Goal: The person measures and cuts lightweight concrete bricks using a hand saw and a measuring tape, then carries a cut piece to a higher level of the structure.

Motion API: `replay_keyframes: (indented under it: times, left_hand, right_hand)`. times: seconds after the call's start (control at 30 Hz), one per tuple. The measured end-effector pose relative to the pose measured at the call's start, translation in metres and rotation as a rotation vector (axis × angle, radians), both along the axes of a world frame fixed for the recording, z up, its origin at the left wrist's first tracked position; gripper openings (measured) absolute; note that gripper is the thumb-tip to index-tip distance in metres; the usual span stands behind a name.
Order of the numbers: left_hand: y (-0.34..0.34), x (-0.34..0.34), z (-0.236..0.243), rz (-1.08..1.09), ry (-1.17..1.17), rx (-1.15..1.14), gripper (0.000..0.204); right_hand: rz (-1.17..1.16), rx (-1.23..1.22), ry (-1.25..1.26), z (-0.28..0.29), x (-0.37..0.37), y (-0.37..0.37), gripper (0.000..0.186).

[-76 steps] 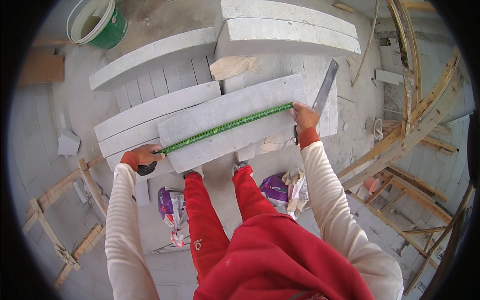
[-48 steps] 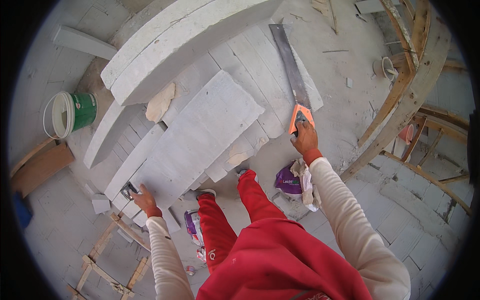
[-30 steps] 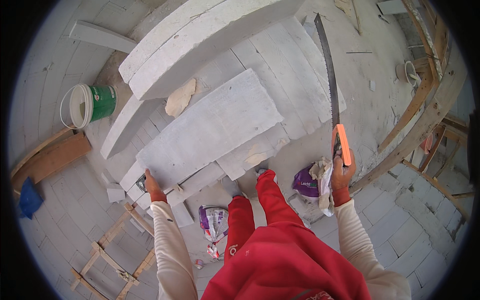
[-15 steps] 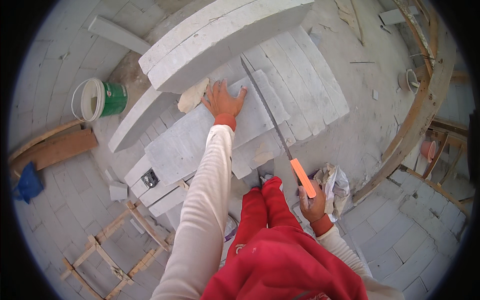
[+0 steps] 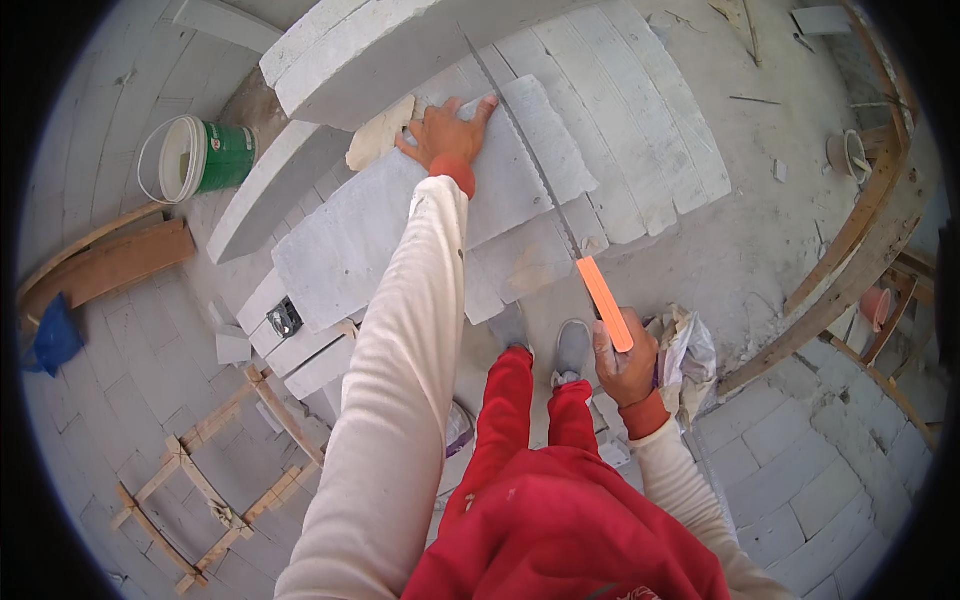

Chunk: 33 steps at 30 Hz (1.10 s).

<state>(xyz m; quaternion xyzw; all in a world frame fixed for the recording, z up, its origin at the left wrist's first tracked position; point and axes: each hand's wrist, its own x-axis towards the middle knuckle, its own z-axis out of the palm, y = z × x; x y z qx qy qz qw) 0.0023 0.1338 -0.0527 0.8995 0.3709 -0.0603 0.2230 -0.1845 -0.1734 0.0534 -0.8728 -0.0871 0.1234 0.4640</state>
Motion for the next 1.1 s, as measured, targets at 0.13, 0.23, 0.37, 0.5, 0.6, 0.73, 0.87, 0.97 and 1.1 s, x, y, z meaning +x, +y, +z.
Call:
replay_keyframes:
  times: [0.13, 0.23, 0.37, 0.5, 0.6, 0.73, 0.87, 0.97, 1.1]
  left_hand:
    - [0.005, -0.001, -0.003, -0.003, -0.018, 0.017, 0.074]
    - [0.005, 0.001, -0.004, -0.025, -0.005, 0.01, 0.07]
    - [0.006, 0.0, -0.005, -0.006, -0.011, -0.003, 0.068]
    - [0.006, 0.002, -0.005, 0.039, -0.025, -0.021, 0.065]
    - [0.001, 0.004, 0.0, 0.062, 0.007, -0.037, 0.065]
    - [0.0, 0.005, 0.002, 0.072, 0.012, -0.042, 0.065]
    - [0.002, 0.006, 0.002, 0.109, 0.011, -0.049, 0.065]
    - [-0.001, 0.006, 0.005, 0.122, 0.016, -0.058, 0.065]
    - [-0.001, 0.005, 0.004, 0.102, -0.018, -0.048, 0.065]
  right_hand:
    - [0.028, 0.001, -0.043, -0.003, 0.0, -0.005, 0.021]
    - [0.024, 0.012, -0.046, -0.004, 0.0, -0.007, 0.02]
    - [0.026, 0.031, -0.015, -0.003, 0.0, -0.006, 0.018]
    - [0.043, 0.003, -0.024, 0.0, -0.006, -0.009, 0.018]
    - [0.041, -0.004, -0.031, 0.006, -0.007, -0.01, 0.019]
    - [0.039, 0.015, 0.011, 0.002, 0.0, 0.0, 0.02]
    - [0.049, 0.001, 0.002, 0.002, -0.004, -0.006, 0.021]
    - [0.042, -0.002, 0.016, 0.003, -0.015, -0.019, 0.021]
    - [0.051, 0.012, 0.008, -0.006, 0.005, -0.002, 0.021]
